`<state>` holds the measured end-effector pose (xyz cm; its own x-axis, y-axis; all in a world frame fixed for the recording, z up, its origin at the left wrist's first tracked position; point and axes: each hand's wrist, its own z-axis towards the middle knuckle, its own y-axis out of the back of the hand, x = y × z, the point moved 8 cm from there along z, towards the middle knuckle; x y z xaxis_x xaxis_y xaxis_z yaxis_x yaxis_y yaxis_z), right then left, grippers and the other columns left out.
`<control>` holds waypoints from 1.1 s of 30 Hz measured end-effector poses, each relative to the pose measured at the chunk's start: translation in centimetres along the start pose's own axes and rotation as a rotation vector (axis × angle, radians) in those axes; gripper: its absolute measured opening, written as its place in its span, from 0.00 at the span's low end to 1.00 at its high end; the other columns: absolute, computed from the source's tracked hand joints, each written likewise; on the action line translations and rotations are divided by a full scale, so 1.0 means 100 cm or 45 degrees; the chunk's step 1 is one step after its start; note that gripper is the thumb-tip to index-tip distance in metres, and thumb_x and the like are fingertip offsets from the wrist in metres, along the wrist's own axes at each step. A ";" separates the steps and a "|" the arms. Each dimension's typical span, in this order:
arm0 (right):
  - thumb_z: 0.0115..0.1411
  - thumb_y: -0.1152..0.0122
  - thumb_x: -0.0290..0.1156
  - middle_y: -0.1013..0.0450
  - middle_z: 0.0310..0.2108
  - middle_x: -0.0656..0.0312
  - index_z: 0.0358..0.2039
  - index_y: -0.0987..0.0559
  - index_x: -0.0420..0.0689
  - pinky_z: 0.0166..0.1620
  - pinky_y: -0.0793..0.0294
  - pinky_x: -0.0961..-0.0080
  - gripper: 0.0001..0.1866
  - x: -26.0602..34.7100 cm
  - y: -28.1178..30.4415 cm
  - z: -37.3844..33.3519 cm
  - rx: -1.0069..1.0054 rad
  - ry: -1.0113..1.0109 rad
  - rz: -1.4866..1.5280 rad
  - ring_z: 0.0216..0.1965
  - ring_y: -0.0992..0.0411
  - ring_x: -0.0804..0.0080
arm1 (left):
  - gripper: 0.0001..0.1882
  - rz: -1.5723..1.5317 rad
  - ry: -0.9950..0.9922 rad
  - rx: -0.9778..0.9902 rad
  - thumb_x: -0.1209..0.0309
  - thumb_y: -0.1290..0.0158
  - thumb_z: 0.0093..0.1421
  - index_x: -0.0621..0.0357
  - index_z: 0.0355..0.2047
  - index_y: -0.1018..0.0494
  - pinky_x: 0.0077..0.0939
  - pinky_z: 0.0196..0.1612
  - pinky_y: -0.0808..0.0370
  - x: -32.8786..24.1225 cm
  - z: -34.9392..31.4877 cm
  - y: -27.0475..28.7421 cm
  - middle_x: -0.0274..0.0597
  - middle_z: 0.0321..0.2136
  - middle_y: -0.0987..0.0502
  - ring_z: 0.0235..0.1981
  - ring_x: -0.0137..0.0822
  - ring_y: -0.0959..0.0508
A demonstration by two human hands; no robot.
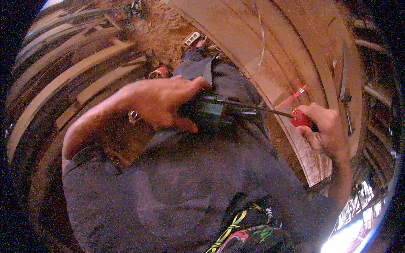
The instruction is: The person assembles a handheld power tool by attaching a metal blade to the body and securing it with a screwdriver. The person then attaches a black plastic housing to the tool and tightens screws to complete the assembly.
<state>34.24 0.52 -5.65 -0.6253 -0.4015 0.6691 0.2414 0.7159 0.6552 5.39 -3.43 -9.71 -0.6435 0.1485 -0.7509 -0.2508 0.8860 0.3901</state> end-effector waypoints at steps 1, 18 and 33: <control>0.61 0.36 0.49 0.23 0.32 0.53 0.45 0.21 0.43 0.33 0.25 0.62 0.23 0.005 0.004 0.000 -0.007 0.006 -0.065 0.30 0.23 0.50 | 0.51 -0.103 0.108 0.094 0.46 0.28 0.45 0.65 0.60 0.38 0.45 0.54 0.26 0.009 0.000 0.001 0.61 0.44 0.22 0.50 0.59 0.23; 0.56 0.33 0.29 0.23 0.33 0.51 0.49 0.25 0.40 0.35 0.22 0.69 0.20 0.008 0.028 -0.010 -0.398 0.092 0.079 0.30 0.21 0.59 | 0.42 0.029 0.297 -0.142 0.55 0.29 0.48 0.67 0.54 0.38 0.50 0.48 0.25 -0.028 -0.030 0.010 0.57 0.38 0.21 0.43 0.61 0.21; 0.53 0.32 0.29 0.22 0.31 0.53 0.46 0.23 0.40 0.30 0.26 0.69 0.19 0.015 0.004 -0.026 -0.330 0.172 0.132 0.27 0.23 0.60 | 0.18 0.726 0.133 -0.493 0.69 0.50 0.58 0.57 0.48 0.32 0.36 0.50 0.29 -0.027 -0.026 -0.009 0.41 0.40 0.28 0.45 0.42 0.26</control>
<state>35.34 -1.27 -3.51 -0.4873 -0.4190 0.7662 0.4906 0.5945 0.6371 5.46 -5.72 -6.68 -0.8128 0.4834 -0.3250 -0.0806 0.4593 0.8846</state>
